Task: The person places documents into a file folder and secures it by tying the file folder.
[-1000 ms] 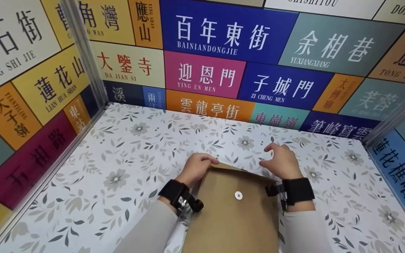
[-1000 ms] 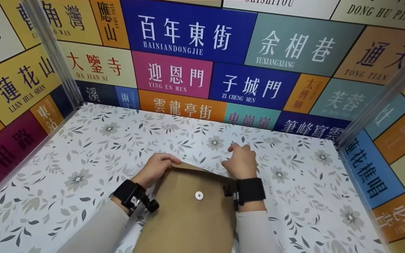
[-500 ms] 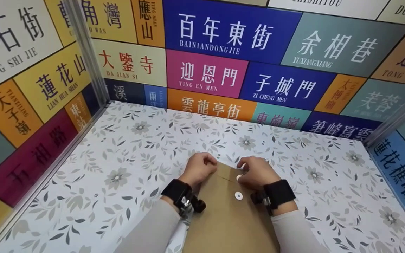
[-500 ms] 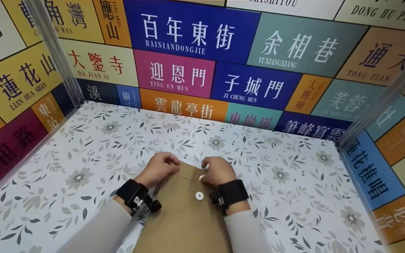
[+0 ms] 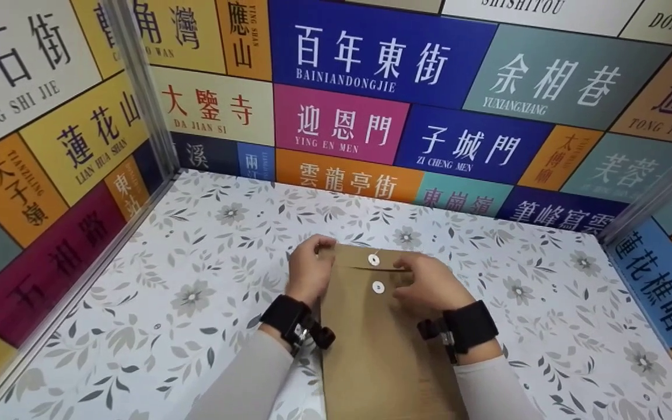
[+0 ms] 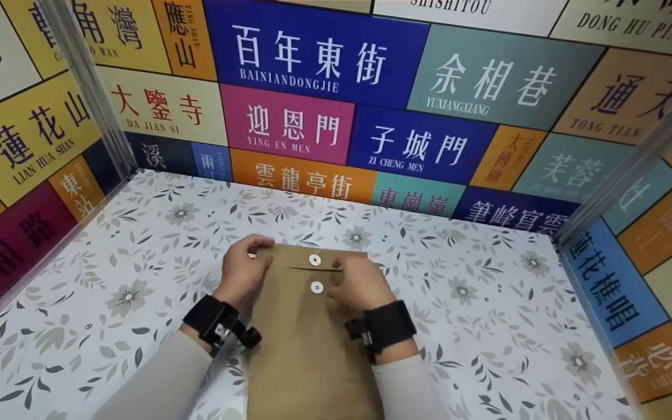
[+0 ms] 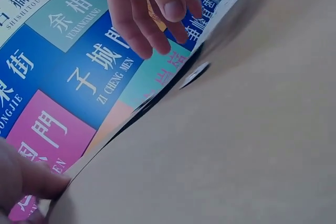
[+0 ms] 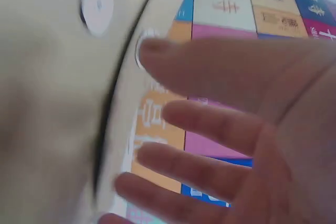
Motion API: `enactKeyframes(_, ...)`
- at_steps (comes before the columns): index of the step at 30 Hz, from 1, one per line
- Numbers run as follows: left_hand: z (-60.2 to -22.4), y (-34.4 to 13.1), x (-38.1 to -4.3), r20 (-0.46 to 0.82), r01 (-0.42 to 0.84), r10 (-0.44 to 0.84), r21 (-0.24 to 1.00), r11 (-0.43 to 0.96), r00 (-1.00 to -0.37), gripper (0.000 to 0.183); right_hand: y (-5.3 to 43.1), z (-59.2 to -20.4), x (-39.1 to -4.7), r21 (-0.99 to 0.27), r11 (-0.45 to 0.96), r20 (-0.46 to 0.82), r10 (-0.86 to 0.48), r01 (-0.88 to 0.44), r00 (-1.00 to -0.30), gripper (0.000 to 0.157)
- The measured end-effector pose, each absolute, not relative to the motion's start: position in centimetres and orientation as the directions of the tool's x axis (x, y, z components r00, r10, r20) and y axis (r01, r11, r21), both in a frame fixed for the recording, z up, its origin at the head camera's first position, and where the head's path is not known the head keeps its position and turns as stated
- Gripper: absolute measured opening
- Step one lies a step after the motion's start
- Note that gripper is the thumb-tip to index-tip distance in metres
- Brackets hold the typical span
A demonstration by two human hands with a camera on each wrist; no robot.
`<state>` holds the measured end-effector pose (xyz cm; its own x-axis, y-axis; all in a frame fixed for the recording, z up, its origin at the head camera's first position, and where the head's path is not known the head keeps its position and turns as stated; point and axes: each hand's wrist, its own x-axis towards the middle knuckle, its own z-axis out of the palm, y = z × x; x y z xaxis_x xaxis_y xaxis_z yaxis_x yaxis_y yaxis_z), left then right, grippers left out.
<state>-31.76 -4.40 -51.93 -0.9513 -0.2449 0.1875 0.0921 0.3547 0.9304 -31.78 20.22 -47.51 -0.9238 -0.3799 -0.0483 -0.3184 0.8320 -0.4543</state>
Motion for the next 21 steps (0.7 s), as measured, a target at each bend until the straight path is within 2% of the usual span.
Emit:
enactKeyframes(4,-52.2,-4.9,-31.7,0.183,0.056,-0.332,0.932,0.359,-0.925,0.029,18.6,-47.7,-30.4,-0.432,0.853,-0.183,-0.400,-0.292,-0.898,0.064)
enactKeyframes(7,-52.0,-5.4,-31.7,0.166,0.024,-0.337,0.922,0.387,-0.927,0.034,18.0,-47.9,-29.7,-0.400,0.870,-0.232,-0.401,-0.288,-0.886,0.068)
enactKeyframes(10,-51.2,-6.1,-31.7,0.096,-0.034,-0.239,0.873,0.487,-0.966,0.046,18.1,-48.0,-29.4,-0.379,0.876,-0.237,-0.403,-0.298,-0.884,0.068)
enactKeyframes(12,-50.4,-6.4,-31.5,0.028,-0.067,-0.145,0.793,0.606,-0.989,0.051,18.5,-48.1,-29.3,-0.374,0.877,-0.232,-0.403,-0.302,-0.885,0.070)
enactKeyframes(14,-49.7,-6.7,-31.1,-0.050,-0.078,-0.060,0.689,0.721,-0.997,0.049,19.0,-48.4,-29.4,-0.373,0.875,-0.228,-0.409,-0.309,-0.884,0.072)
enactKeyframes(19,-48.7,-5.9,-29.3,-0.154,0.055,0.133,0.428,0.902,-0.979,0.023,21.0,-49.4,-30.3,-0.410,0.864,-0.240,-0.412,-0.293,-0.879,0.076)
enactKeyframes(21,-48.7,-5.0,-28.6,-0.166,0.136,0.204,0.349,0.927,-0.965,0.024,21.8,-49.7,-30.7,-0.449,0.849,-0.237,-0.414,-0.279,-0.879,0.076)
